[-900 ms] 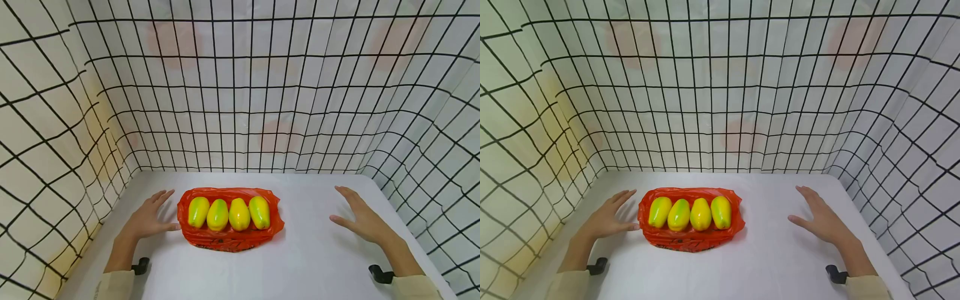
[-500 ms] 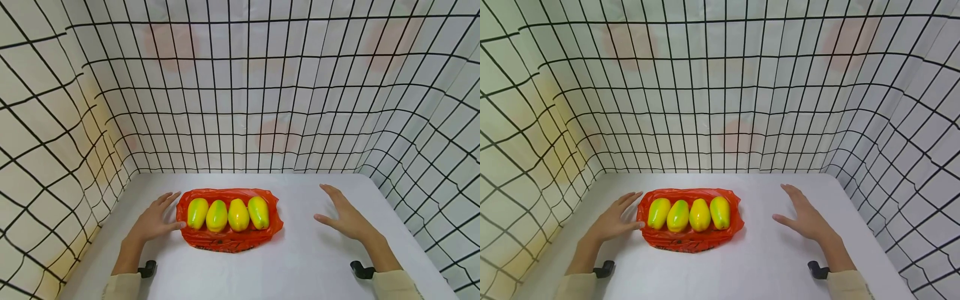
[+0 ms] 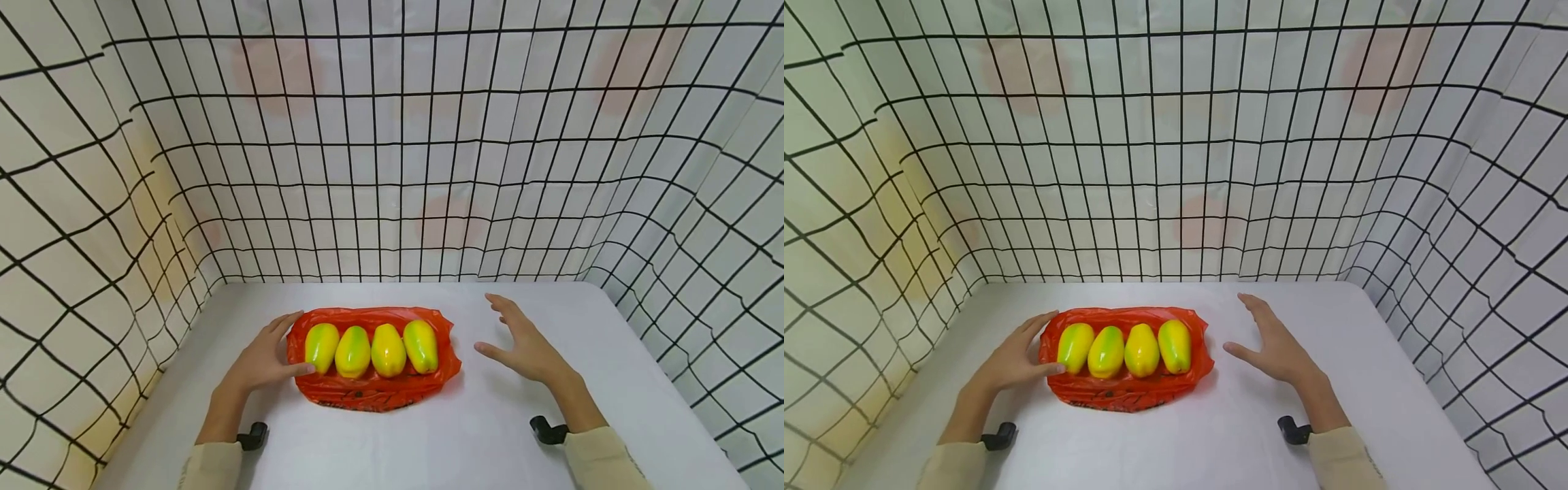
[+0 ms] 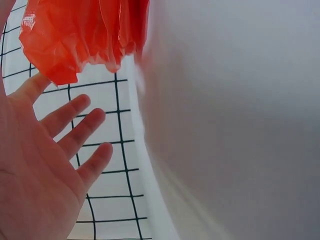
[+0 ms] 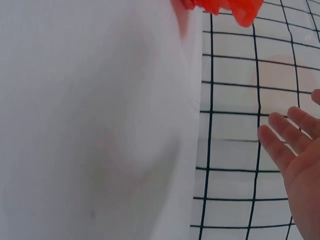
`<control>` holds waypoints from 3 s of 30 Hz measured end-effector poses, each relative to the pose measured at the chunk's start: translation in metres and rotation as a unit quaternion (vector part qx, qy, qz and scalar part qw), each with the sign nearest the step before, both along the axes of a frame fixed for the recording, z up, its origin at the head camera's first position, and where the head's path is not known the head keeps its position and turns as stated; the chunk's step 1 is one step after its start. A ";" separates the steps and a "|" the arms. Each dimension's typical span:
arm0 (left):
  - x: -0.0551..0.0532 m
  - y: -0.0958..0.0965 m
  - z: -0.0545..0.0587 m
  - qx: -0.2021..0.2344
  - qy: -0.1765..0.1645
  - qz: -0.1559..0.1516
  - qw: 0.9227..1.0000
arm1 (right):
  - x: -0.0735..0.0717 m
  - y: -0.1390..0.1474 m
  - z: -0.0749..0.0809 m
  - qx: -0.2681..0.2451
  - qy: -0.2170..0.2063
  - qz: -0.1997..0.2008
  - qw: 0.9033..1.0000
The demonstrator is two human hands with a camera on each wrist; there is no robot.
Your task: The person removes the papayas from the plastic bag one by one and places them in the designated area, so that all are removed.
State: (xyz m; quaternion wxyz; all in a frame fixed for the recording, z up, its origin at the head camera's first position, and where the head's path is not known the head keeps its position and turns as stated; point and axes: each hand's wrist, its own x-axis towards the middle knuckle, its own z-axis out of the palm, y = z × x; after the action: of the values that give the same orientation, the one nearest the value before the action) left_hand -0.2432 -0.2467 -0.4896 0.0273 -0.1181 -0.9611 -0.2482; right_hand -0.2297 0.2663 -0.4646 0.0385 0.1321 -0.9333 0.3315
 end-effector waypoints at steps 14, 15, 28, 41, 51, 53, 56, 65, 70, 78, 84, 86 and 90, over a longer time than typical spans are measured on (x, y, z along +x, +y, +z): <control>-0.005 0.012 -0.002 0.064 -0.016 -0.010 0.998 | -0.006 -0.043 -0.001 -0.015 -0.004 0.053 0.999; -0.005 0.013 -0.002 0.065 -0.018 -0.011 0.998 | -0.006 -0.046 0.000 -0.018 -0.006 0.054 0.998; -0.010 0.017 -0.008 0.077 -0.033 -0.033 0.996 | -0.003 -0.078 -0.001 -0.014 0.000 0.084 0.996; -0.009 0.019 -0.009 0.091 -0.066 -0.049 0.992 | -0.008 -0.090 -0.016 0.017 -0.012 0.083 0.996; -0.009 0.018 -0.008 0.088 -0.083 -0.050 0.991 | -0.018 -0.100 -0.029 0.041 -0.040 0.057 0.997; -0.010 0.017 -0.007 0.088 -0.081 -0.053 0.991 | -0.021 -0.102 -0.031 0.051 -0.039 0.054 0.996; -0.011 0.016 -0.007 0.084 -0.087 -0.051 0.991 | -0.023 -0.104 -0.033 0.059 -0.034 0.060 0.996; -0.014 0.014 -0.013 0.075 -0.088 -0.058 0.992 | -0.023 -0.111 -0.032 0.073 -0.033 0.072 0.994; -0.015 0.014 -0.015 0.086 -0.095 -0.068 0.989 | -0.021 -0.113 -0.034 0.063 -0.033 0.069 0.995; -0.014 0.014 -0.014 0.094 -0.098 -0.070 0.988 | -0.013 -0.109 -0.022 0.024 -0.034 0.048 0.998; -0.011 0.014 -0.011 0.082 -0.093 -0.060 0.991 | -0.008 -0.100 -0.008 0.010 -0.008 0.045 0.999; -0.011 0.014 -0.010 0.082 -0.090 -0.060 0.991 | -0.007 -0.096 -0.004 0.000 -0.008 0.044 0.999; -0.010 0.015 -0.008 0.085 -0.088 -0.060 0.991 | -0.004 -0.086 0.004 -0.015 -0.014 0.030 0.999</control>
State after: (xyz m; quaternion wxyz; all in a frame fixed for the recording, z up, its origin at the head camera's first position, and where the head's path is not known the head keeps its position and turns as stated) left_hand -0.2531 -0.2317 -0.4977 -0.0625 -0.1501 -0.9263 -0.3398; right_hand -0.2334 0.1804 -0.4603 0.0174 0.1546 -0.9245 0.3481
